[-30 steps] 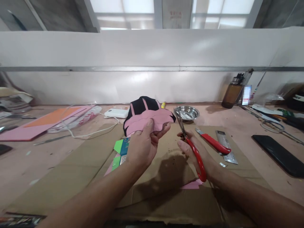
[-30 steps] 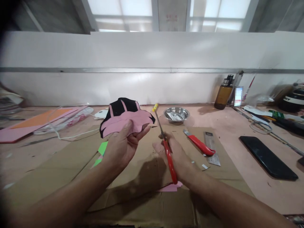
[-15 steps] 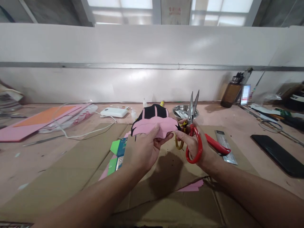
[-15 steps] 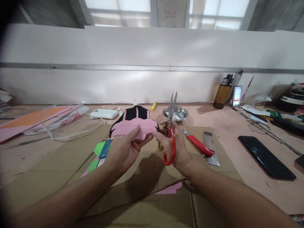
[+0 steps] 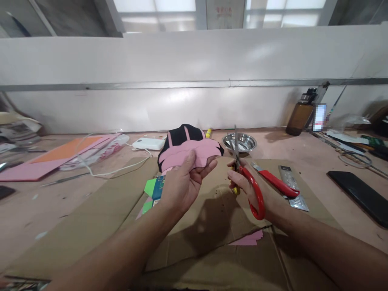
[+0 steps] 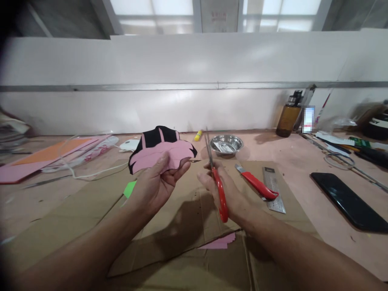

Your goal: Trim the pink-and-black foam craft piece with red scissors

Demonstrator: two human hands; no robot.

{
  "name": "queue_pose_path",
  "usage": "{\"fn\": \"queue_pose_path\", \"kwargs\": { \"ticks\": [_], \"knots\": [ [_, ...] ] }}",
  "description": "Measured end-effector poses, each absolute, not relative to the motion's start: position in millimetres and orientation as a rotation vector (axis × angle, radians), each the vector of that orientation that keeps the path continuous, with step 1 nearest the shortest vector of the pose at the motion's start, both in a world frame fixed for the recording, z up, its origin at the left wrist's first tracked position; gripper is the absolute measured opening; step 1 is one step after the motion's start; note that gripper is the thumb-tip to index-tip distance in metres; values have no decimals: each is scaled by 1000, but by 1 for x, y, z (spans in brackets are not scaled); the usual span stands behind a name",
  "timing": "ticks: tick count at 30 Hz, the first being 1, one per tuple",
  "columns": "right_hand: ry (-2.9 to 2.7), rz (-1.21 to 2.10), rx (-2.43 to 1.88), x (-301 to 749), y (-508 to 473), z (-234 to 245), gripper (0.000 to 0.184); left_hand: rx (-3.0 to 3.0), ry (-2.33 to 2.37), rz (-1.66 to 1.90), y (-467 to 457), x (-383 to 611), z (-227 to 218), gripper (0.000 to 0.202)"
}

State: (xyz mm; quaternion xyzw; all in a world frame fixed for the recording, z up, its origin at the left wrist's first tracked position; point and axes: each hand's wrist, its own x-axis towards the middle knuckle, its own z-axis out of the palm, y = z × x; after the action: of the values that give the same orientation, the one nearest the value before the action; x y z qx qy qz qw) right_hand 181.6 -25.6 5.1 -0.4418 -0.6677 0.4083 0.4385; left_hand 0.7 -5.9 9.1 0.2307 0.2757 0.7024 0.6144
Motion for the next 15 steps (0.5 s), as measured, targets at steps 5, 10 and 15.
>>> {"fn": "queue_pose_path", "kwargs": {
  "ticks": [5, 10, 15],
  "knots": [
    [-1801, 1102, -1138, 171, -31, 17, 27, 546, 631, 1696, -6, 2, 15, 18],
    [-1800, 1078, -1072, 170, -31, 13, 33, 621, 631, 1707, -12, 5, 19, 18],
    [-1774, 1148, -1054, 170, -34, 17, 26, 664, 600, 1687, -15, 6, 19, 22]
  ]
}}
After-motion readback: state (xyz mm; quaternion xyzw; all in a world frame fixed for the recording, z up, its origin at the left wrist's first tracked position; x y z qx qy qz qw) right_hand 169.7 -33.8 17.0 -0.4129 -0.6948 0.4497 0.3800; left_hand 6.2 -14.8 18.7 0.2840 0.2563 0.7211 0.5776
